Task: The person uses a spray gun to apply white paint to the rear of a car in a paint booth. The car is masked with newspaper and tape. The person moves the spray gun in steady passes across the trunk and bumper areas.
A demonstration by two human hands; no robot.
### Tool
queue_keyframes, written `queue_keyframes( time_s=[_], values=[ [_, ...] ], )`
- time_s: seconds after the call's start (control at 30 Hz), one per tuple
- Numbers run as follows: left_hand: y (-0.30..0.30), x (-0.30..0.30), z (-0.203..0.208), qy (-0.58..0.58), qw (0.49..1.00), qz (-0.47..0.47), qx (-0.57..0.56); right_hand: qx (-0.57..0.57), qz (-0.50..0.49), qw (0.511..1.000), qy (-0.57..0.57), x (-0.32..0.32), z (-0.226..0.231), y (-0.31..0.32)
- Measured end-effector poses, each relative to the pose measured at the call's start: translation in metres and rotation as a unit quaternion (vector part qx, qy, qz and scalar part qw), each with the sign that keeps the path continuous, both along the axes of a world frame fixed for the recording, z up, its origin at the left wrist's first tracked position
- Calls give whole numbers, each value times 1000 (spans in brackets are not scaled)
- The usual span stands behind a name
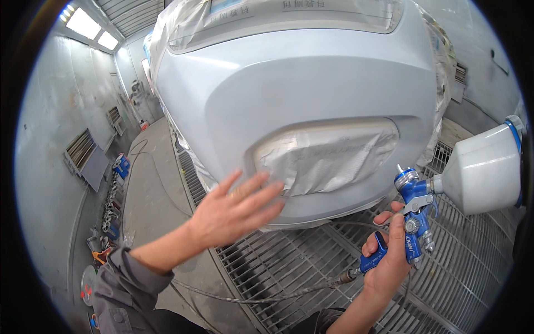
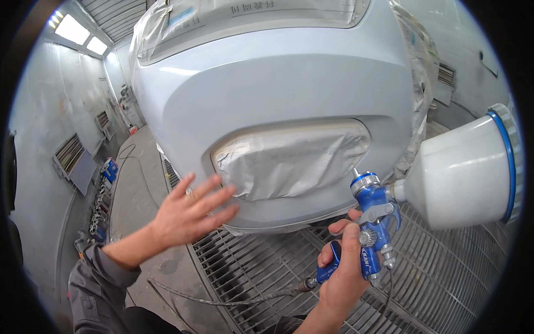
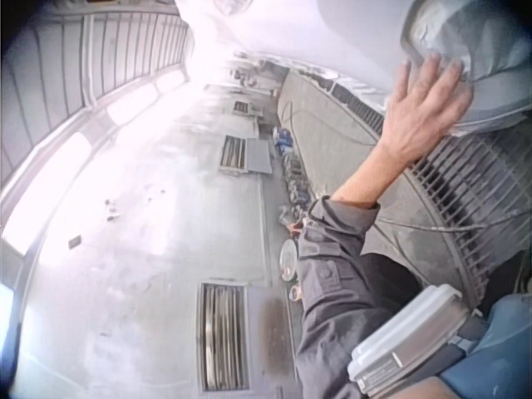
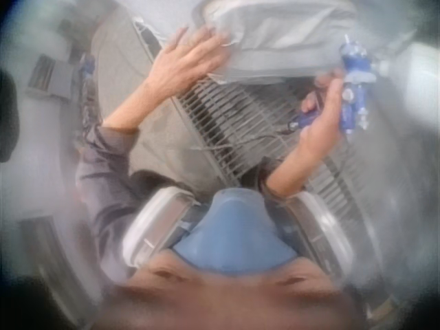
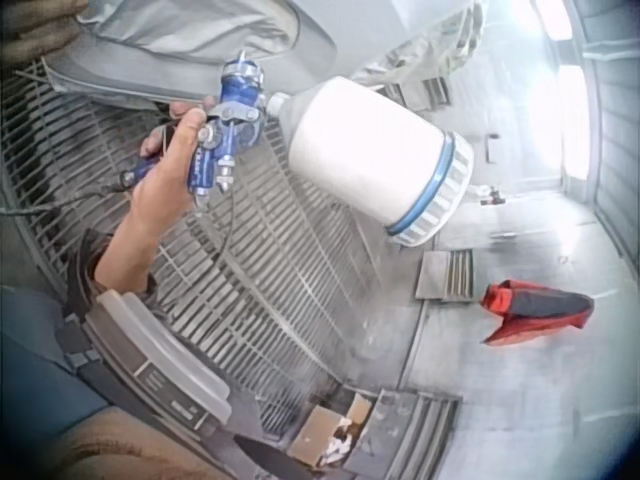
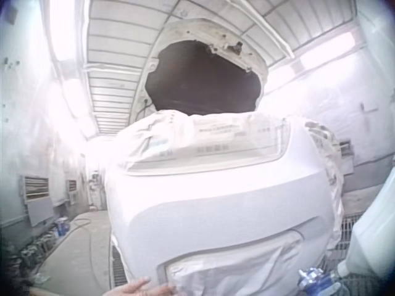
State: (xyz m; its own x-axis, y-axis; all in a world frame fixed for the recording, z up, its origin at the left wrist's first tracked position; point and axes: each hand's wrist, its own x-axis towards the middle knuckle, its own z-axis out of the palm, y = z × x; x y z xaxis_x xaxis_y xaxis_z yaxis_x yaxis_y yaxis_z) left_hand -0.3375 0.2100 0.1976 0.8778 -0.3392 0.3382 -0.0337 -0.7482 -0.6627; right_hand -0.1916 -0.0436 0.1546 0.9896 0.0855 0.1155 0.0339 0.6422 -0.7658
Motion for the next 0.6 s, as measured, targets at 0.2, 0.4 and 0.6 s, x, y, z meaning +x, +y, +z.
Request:
queue_keyframes(
  time_s=[0.2,0.4,0.6],
  values=[
    [18,24,32,-49,992,48,106,-16,15,1000,-19,-2,-7,10],
    [31,10,19,-27,995,66,64,-15,10,1000,-13,-2,-11,13],
    [30,21,29,-30,995,56,73,-12,15,1000,-11,1,-10,12]
  ],
)
